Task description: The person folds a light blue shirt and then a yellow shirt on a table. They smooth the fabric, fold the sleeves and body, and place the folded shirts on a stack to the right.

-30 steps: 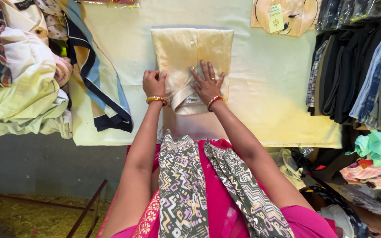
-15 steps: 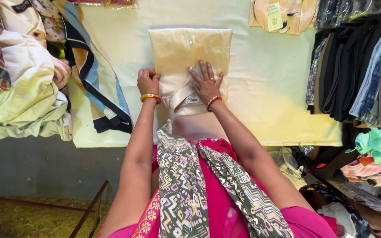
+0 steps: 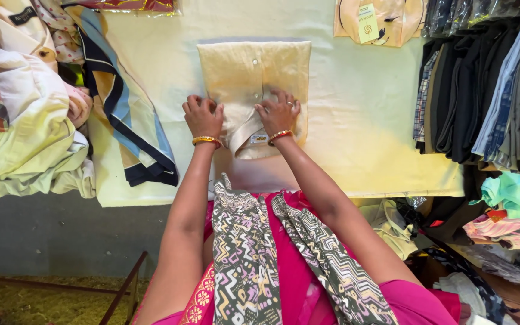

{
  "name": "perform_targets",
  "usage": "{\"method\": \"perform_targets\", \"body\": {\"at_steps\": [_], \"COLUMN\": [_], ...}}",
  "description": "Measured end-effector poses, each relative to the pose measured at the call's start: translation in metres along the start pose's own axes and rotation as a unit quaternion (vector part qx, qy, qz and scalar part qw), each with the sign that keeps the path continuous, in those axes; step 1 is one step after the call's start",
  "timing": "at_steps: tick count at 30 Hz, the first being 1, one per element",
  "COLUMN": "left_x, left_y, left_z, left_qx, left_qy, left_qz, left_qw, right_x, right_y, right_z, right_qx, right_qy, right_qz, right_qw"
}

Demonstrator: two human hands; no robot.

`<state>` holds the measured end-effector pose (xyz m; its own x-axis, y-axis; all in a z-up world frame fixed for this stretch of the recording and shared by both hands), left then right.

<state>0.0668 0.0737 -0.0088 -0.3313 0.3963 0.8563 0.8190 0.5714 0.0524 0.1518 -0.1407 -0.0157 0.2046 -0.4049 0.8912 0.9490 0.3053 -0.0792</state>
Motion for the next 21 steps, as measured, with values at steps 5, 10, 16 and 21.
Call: {"method": "perform_targets", "body": {"at_steps": [5,10,16,21], "left_x": [-0.014,-0.026,-0.014,-0.002], "left_y": [-0.002,-0.001,-0.001,-0.006], "left_z": [0.011,0.022,0.007,-0.004], "left_qx": [0.003,0.023,0.051,0.003], "left_qy": [-0.039,-0.092,-0.141,-0.167], "left_qz": [0.003,0.038,0.107,0.116], "left_qw": [0.999,0.995,0.983,0.979], "right_x": [0.002,0.033,0.027,0.02], "right_y": [0.011,0.006,0.012,0.018], "right_z": [-0.009,-0.023,-0.028,-0.03], "right_qx": [-0.099,-0.18,-0.191,-0.201], "right_qy": [-0.026,-0.055,-0.043,-0.008], "right_qz": [0.03,-0.045,-0.005,0.034], "right_qw": [0.994,0.981,0.981,0.979]}}
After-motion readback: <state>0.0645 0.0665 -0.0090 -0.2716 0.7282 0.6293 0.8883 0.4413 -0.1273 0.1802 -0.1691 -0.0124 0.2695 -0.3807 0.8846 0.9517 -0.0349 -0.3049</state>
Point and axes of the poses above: each hand's wrist, its own y-axis towards the middle knuckle, its own x-axis out of the back of the hand, z = x × y, the point moved 6 cm from there along y, towards the middle knuckle, and after that the axes turned 1 degree about x, right-handed, at the moved point
